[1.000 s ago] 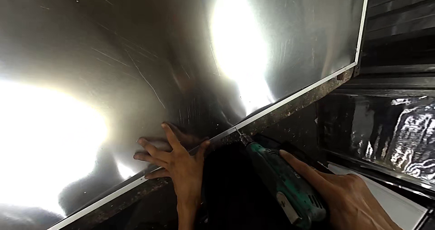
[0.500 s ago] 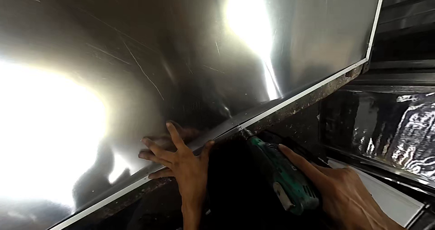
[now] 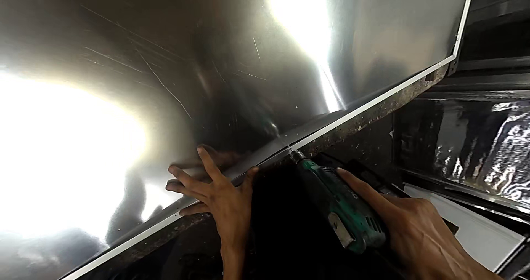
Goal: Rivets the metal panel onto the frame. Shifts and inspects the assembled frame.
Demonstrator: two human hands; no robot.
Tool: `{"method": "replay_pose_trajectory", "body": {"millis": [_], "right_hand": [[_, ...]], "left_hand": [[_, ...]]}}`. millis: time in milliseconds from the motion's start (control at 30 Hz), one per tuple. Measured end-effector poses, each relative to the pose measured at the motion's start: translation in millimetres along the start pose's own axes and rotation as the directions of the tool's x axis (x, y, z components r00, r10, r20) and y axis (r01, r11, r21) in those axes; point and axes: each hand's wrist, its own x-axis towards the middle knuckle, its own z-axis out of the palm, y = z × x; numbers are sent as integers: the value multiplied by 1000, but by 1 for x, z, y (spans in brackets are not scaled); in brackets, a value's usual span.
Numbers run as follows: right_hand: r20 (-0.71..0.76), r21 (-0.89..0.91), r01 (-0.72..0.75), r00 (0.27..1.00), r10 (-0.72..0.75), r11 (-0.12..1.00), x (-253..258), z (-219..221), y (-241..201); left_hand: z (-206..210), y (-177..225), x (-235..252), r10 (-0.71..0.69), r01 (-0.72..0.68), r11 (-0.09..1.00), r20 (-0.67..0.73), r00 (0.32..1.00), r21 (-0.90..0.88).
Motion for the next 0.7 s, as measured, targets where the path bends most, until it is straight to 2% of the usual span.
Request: {"method": "replay_pose_trajectory", "body": {"millis": [233, 433, 567, 700], "right_hand": [[-19, 3, -28, 999, 28, 1000, 7, 12, 4], [-25, 71, -2, 1000, 3, 997, -3, 0, 6], [98, 193, -76, 994, 58, 978, -21, -29, 11], [125, 352, -187, 981, 151, 917, -56, -50, 32]], "left_hand": [[1, 2, -4, 19, -20, 1000, -50, 999, -21], [1, 1, -7, 17, -21, 999, -93, 996, -47], [3, -2, -11, 31, -35, 999, -123, 992, -31], [6, -1, -15, 40, -43, 999, -128, 991, -25]]}}
